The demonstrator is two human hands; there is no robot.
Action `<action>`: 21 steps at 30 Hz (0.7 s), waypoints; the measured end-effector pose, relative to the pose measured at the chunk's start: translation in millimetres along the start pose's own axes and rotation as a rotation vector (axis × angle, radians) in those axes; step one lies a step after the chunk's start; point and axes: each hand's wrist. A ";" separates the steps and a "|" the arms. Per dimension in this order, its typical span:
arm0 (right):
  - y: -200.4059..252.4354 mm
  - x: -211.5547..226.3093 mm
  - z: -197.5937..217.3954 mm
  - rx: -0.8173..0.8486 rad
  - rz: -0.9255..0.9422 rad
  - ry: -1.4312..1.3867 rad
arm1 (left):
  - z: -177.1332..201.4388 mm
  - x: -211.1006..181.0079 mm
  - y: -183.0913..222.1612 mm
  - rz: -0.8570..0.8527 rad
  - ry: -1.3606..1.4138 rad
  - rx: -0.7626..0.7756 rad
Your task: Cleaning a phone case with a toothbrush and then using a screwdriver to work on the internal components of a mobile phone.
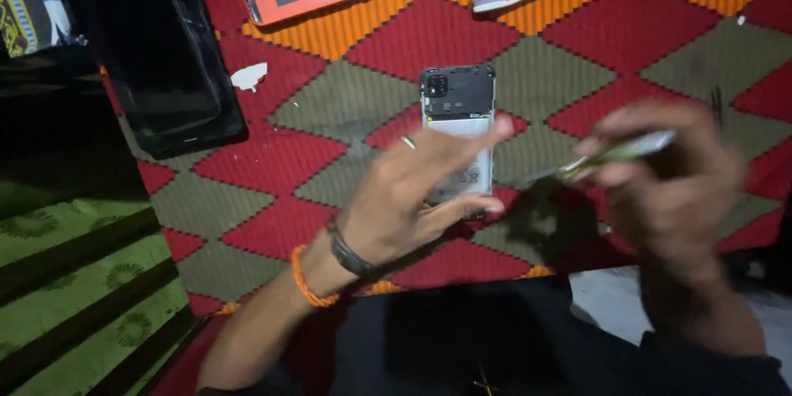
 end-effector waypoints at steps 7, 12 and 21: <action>-41.5 -11.6 29.4 -0.035 -0.057 -0.109 | 22.3 21.3 -19.0 0.097 -0.768 0.595; -81.8 -9.7 -8.2 -0.170 0.304 -0.006 | 18.4 25.5 -12.4 0.120 -0.789 0.507; -87.5 -52.6 -50.6 -0.139 0.493 -0.024 | 19.8 28.3 -9.4 0.119 -0.741 0.523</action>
Point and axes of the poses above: each hand's wrist, its own y-axis away from the middle knuckle, its own z-axis out of the back of the hand, x = y × z, and after that the axes turned 6 degrees about -z, right-handed
